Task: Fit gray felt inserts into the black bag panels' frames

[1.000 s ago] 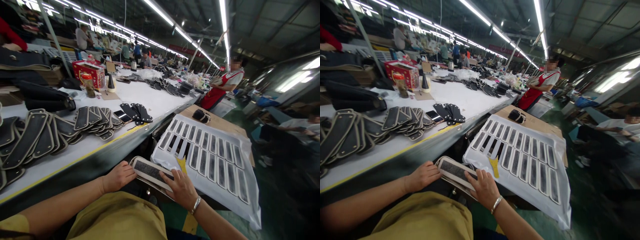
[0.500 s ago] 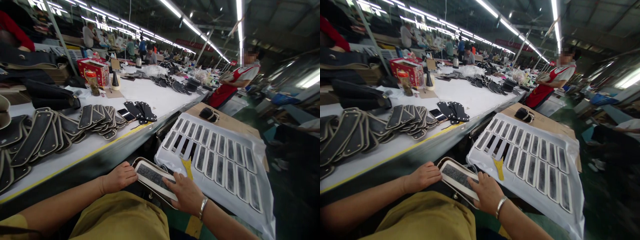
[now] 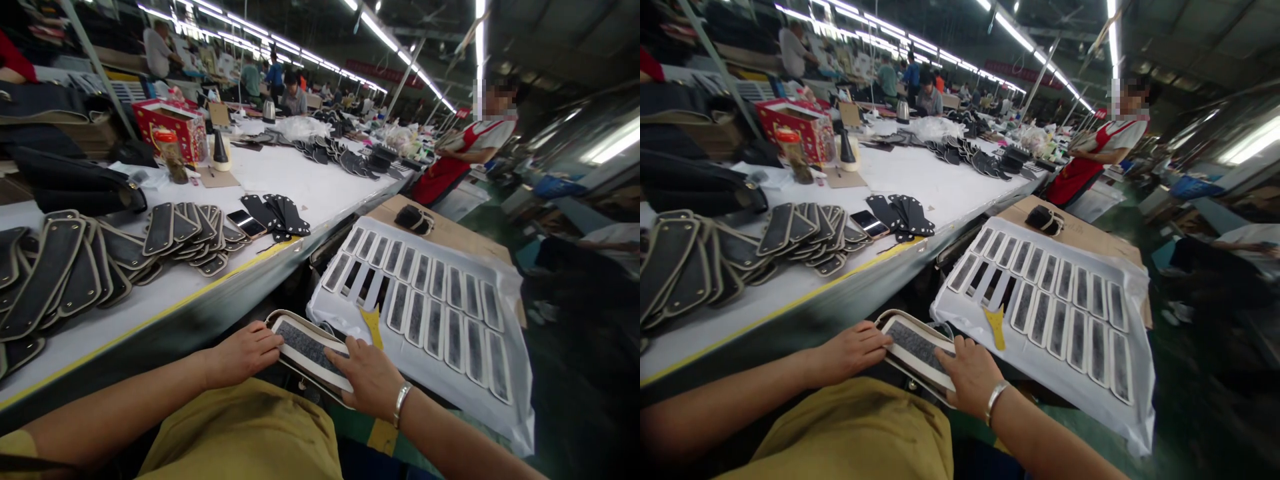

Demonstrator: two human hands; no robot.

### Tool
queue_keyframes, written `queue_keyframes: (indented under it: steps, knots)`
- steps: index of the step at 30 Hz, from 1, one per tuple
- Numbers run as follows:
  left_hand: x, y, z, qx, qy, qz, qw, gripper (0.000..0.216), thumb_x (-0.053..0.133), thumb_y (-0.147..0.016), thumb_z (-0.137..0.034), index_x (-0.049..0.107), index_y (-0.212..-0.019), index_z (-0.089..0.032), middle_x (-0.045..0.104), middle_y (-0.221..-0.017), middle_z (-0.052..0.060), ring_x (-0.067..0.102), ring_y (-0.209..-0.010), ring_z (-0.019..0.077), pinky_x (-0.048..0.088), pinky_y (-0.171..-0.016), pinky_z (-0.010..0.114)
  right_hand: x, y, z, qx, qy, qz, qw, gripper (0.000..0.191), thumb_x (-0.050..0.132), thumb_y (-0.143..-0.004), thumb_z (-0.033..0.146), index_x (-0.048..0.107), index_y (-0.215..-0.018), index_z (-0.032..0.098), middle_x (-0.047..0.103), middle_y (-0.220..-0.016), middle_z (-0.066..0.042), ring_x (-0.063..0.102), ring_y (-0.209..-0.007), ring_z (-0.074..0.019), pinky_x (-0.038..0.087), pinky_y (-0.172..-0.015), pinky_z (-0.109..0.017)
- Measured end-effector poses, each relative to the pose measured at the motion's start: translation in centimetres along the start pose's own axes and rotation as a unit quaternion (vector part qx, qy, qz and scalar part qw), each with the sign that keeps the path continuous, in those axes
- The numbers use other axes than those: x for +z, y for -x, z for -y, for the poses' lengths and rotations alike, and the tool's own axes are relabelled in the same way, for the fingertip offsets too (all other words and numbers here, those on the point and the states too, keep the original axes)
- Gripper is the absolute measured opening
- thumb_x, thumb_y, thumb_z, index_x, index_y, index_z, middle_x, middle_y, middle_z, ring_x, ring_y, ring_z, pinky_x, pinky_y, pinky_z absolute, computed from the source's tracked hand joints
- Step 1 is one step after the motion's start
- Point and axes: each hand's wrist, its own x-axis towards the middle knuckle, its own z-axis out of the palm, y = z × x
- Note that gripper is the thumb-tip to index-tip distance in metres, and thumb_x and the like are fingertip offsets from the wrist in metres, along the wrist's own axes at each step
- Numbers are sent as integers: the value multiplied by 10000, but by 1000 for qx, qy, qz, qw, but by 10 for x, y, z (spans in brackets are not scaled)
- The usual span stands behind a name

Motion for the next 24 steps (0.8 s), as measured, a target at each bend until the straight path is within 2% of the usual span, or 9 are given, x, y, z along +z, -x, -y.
queue_keyframes:
  steps: [5,11,18,21,24]
  knots:
    - [0,-2,2,5,3,15,1000,128,437,-876,-113,549,-848,-167,629,-1009,83,552,-808,178,393,-793,344,0,-4,9,25,32,-30,999,699,678,-663,383,439,-1307,254,513,-988,-139,481,-832,-299,373,-631,-362]
    - [-2,-9,3,29,39,43,998,126,446,-851,-85,531,-839,-178,638,-958,61,565,-829,179,359,-892,380,2,5,6,3,21,-6,1000,707,680,-652,396,443,-1300,242,521,-1004,-145,493,-848,-301,391,-658,-372]
    - [-8,-10,10,-5,46,87,995,89,473,-844,-111,533,-821,-172,627,-837,62,547,-771,190,415,-760,330,-3,-9,5,-7,-11,-13,1000,663,673,-644,400,474,-1261,260,518,-971,-123,510,-818,-277,394,-633,-342]
    - [-7,-12,9,2,50,87,995,69,494,-830,-129,548,-830,-172,628,-893,68,553,-781,187,427,-759,325,-1,-8,5,0,-12,-18,1000,668,666,-654,433,462,-1269,269,511,-988,-123,506,-831,-275,398,-644,-341]
    - [0,-19,2,3,49,44,998,206,504,-837,-177,560,-1034,-159,608,-1086,108,562,-907,215,431,-819,347,0,-4,7,15,-14,-16,1000,673,658,-663,475,456,-1269,265,505,-994,-119,504,-830,-266,402,-653,-338]
